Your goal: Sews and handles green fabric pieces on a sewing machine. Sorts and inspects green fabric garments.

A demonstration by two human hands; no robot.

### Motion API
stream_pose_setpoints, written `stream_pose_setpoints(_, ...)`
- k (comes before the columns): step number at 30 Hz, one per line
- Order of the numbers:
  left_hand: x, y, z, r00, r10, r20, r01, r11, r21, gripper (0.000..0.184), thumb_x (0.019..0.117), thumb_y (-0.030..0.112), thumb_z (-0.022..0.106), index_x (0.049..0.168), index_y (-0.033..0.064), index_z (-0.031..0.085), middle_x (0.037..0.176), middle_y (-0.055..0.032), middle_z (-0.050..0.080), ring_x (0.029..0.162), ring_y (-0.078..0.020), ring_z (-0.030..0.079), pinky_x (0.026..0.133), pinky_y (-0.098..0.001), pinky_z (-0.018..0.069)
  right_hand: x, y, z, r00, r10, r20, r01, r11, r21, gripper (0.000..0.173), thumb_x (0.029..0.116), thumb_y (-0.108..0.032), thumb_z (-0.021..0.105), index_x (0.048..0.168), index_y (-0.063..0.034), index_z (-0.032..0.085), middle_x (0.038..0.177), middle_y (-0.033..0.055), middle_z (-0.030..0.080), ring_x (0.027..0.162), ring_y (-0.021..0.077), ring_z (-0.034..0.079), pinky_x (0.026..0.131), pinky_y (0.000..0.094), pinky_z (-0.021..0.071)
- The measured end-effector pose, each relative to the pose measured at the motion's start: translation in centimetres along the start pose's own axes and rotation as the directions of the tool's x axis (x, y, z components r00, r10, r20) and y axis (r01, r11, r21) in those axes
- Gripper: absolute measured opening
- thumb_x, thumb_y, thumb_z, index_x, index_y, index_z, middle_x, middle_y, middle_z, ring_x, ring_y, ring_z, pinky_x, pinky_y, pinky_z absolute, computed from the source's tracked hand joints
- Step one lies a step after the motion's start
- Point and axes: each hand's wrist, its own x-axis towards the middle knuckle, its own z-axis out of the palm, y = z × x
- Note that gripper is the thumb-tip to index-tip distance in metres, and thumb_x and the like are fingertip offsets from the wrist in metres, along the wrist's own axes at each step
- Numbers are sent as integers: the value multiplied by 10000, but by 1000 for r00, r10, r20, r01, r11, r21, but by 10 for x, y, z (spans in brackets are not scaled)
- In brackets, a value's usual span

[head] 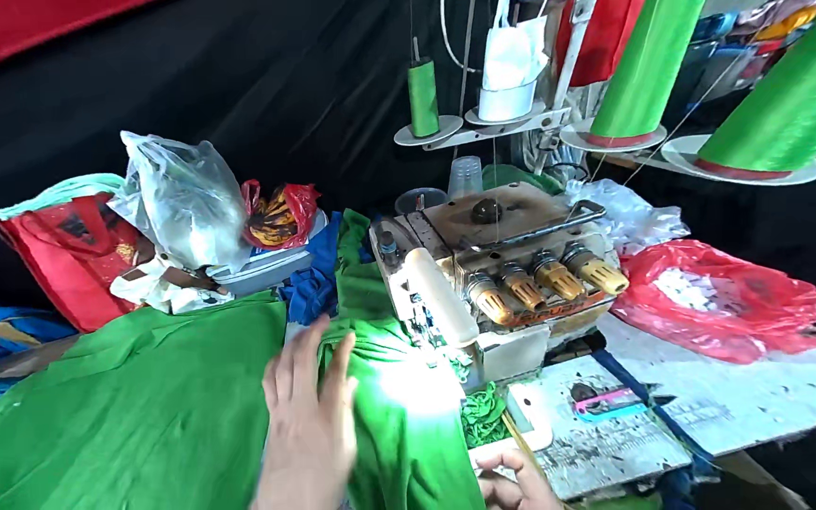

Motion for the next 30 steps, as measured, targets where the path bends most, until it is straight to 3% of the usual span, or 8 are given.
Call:
stream_pose_setpoints(3, -28, 33, -5, 982, -52, 184, 93, 971, -221, 702, 1061, 577, 317, 1333, 16, 639, 1444, -271, 548, 1351, -471, 504, 1065, -669, 384, -1, -5, -3, 999, 34, 4, -34, 997, -72, 349, 957, 22, 618, 1264, 30, 453, 943, -30, 712, 812, 30, 685, 784, 272, 583)
stream_pose_setpoints(8, -24, -3, 21, 973, -26, 229, 125, 895, -429, 715, 1047, 637, 277, 1419, 119, 599, 1597, -63, 440, 1518, -285, 327, 1213, -563, 290, -6, -11, 3, 999, 46, 7, -45, 998, -45, 411, 876, 50, 711, 1215, -16, 488, 925, -34, 710, 791, 56, 701, 736, 273, 608)
stream_pose_setpoints(13, -34, 25, 3, 995, -26, 95, 63, 909, -411, 427, 1049, 395, 486, 1289, 92, 666, 1468, -147, 561, 1422, -347, 459, 1129, -597, 374, -8, -5, 7, 999, -10, -32, 9, 999, -42, 400, 823, 29, 767, 1127, -14, 511, 957, -19, 655, 844, 38, 672, 780, 253, 597)
stream_pose_setpoints(16, -63, 61, -14, 994, 58, 88, -3, 850, -527, 248, 917, 111, 614, 1163, 121, 647, 1261, -153, 625, 1226, -309, 569, 1051, -502, 432, -10, -9, 7, 999, -28, -29, 27, 999, -35, 396, 852, 15, 749, 1169, 24, 513, 1004, 21, 661, 882, 61, 677, 811, 274, 595)
stream_pose_setpoints(19, -93, 85, -6, 996, 43, 73, 1, 854, -521, 414, 826, 176, 728, 1204, 118, 569, 1216, -156, 579, 1159, -294, 536, 1053, -439, 379, -17, -18, 6, 996, -93, -7, 92, 993, -69, 316, 904, 17, 687, 1168, 56, 517, 989, 42, 655, 886, 52, 664, 818, 259, 581)
stream_pose_setpoints(22, -99, 94, 6, 999, -31, -11, 21, 845, -534, 295, 931, 234, 717, 1146, 119, 551, 1135, -106, 582, 1095, -193, 560, 1025, -303, 418, -22, -23, 6, 987, -155, 30, 158, 979, -132, 233, 926, 6, 665, 1116, 84, 555, 981, 78, 656, 894, 35, 642, 831, 226, 550)
stream_pose_setpoints(25, -87, 91, -4, 998, -41, 39, 56, 727, -684, 57, 913, 56, 706, 969, 50, 717, 1008, -118, 676, 1016, -142, 632, 946, -220, 490, -26, -19, 0, 980, -198, 24, 199, 978, -69, 118, 935, 17, 653, 1050, 48, 660, 996, 28, 654, 917, -3, 630, 841, 189, 552)
stream_pose_setpoints(30, -84, 65, -19, 970, -136, 204, 242, 406, -881, 112, 853, 35, 780, 946, 86, 745, 1036, 25, 686, 1016, 19, 642, 866, -157, 562, -25, -19, -9, 991, -123, -57, 122, 992, -13, 158, 969, 28, 594, 1073, 33, 712, 975, -60, 694, 885, -48, 642, 820, 163, 554)
